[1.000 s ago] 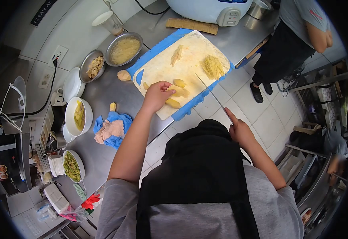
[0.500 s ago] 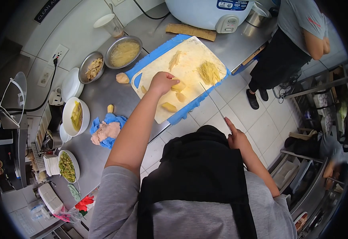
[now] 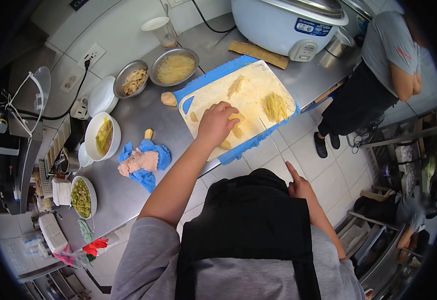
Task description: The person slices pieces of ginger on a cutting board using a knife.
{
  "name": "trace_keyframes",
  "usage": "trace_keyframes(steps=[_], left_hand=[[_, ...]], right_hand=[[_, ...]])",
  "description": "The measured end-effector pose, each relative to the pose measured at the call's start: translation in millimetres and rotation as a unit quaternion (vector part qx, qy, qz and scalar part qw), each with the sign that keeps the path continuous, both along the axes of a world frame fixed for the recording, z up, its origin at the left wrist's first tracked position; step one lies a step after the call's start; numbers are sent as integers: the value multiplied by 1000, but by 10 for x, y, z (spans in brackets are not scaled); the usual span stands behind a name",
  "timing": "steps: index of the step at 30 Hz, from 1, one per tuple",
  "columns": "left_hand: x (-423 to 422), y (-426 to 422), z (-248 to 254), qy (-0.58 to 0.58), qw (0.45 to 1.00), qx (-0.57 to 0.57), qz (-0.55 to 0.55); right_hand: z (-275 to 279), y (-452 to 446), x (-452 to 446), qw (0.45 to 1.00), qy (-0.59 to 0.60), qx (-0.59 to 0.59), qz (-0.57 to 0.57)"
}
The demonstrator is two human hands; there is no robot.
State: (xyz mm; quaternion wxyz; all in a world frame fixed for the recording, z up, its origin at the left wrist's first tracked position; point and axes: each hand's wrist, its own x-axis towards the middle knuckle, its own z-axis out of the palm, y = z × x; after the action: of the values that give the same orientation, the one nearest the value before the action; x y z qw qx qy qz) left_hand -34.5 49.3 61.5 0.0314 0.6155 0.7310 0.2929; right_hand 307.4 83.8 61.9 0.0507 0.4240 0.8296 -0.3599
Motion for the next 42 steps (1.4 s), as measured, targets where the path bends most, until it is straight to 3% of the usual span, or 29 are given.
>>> trace_keyframes(steps=[2,8,17,20,26,31,42], left_hand=[[20,-216,23,-56,997,45,-18],[248,-885,-304,-34,993,116,-6],[239,-733,-531,1,990,142,21],[246,-739,-522,6,989,146,23],[240,-748,-562,12,989,145,29],[218,-752,-570,31,991,129,22],[212,-757,-595,34,990,137,21]], right_hand=[[23,25,-39,1000,-4,-11,19],[134,99,-469,994,-12,-2,109],[110,28,-1396,987,-73,-8,146],[158,-46,-1377,983,-77,28,166],[459,-184,-1056,976,-148,-15,158],[597,-260,-904,982,-130,2,140],[427,-234,-896,978,-144,37,144]])
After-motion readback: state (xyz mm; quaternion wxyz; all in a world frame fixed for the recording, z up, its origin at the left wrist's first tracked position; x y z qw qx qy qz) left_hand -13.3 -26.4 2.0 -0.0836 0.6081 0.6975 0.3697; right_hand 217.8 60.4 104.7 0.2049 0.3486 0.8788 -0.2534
